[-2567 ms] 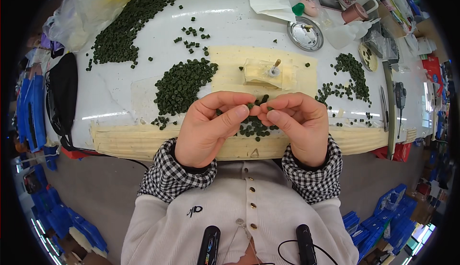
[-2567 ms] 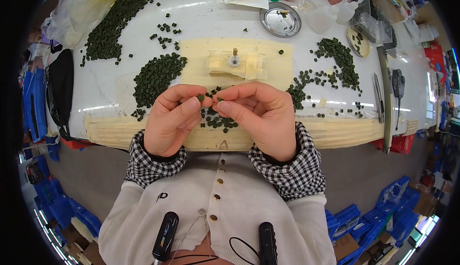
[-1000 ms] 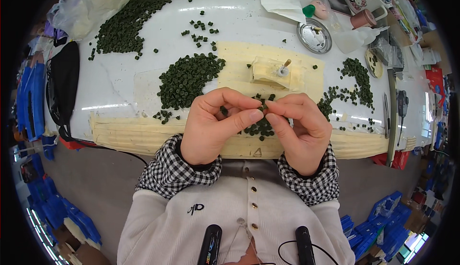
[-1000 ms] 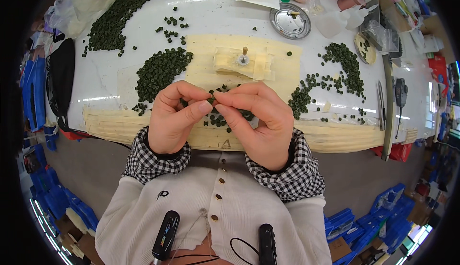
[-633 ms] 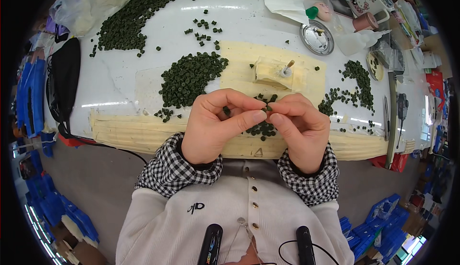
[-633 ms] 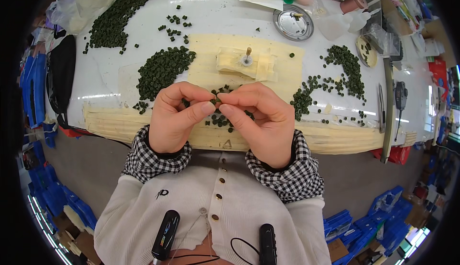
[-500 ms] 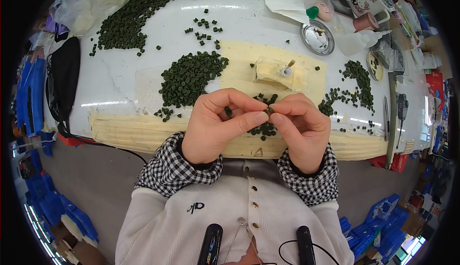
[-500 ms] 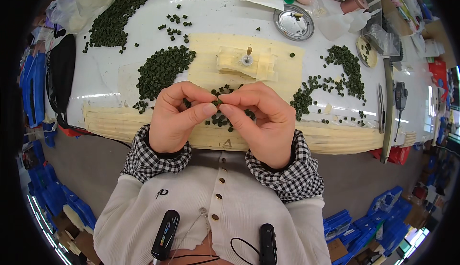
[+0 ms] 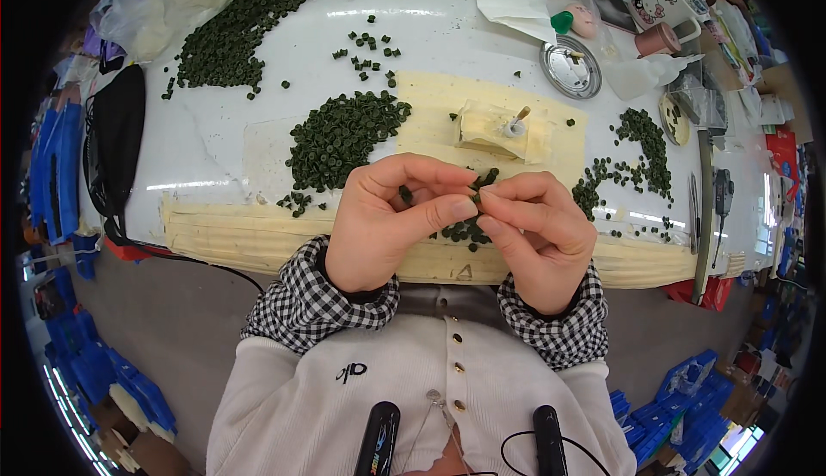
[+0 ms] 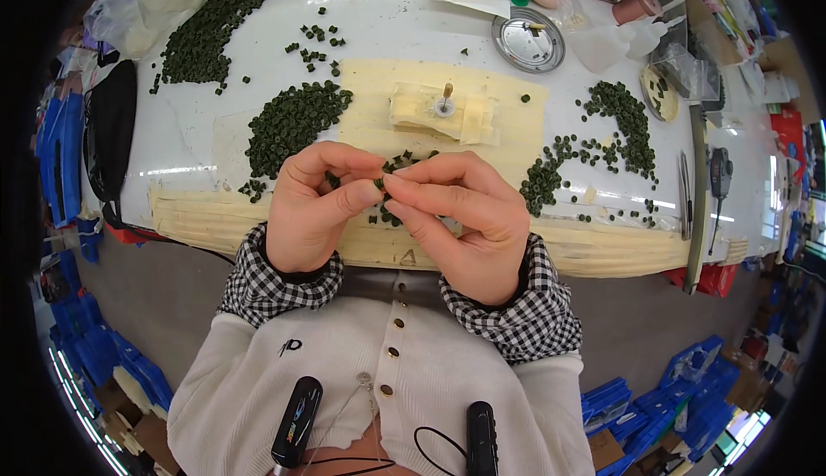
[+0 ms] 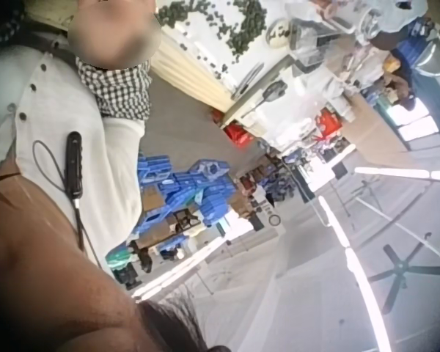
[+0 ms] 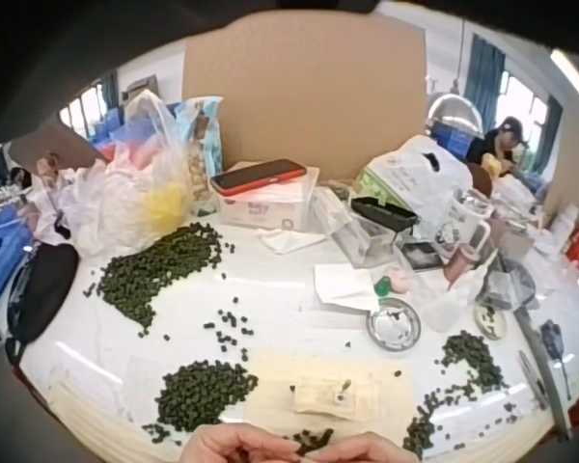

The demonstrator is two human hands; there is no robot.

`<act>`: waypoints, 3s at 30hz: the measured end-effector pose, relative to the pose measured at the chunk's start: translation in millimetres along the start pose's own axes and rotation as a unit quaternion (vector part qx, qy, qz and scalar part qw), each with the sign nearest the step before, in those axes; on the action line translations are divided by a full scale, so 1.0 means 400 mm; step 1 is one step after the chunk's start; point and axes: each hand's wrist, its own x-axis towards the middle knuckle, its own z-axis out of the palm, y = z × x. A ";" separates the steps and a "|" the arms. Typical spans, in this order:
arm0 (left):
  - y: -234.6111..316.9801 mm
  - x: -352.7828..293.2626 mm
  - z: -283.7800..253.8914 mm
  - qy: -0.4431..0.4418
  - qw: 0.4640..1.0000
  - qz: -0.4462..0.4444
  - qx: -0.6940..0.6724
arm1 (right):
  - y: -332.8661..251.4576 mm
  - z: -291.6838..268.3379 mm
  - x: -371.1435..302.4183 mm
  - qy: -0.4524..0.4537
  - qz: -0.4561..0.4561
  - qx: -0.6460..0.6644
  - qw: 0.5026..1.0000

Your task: The person is picking up small green plastic components and carefully placing them onto a white plastic assembly fixture on a workbench.

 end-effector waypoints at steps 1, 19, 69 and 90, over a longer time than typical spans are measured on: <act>0.000 0.001 0.002 0.008 1.000 0.001 -0.006 | -0.003 0.001 0.000 0.002 -0.007 -0.012 1.000; 0.015 -0.007 0.001 0.011 0.953 0.138 0.268 | 0.023 0.007 -0.004 0.045 0.030 0.042 0.998; 0.021 -0.008 0.008 0.005 0.969 0.095 0.228 | 0.019 0.007 0.002 0.046 -0.062 -0.068 0.995; 0.020 -0.009 0.004 0.002 0.972 0.087 0.218 | 0.018 0.004 0.001 0.059 -0.055 -0.031 0.996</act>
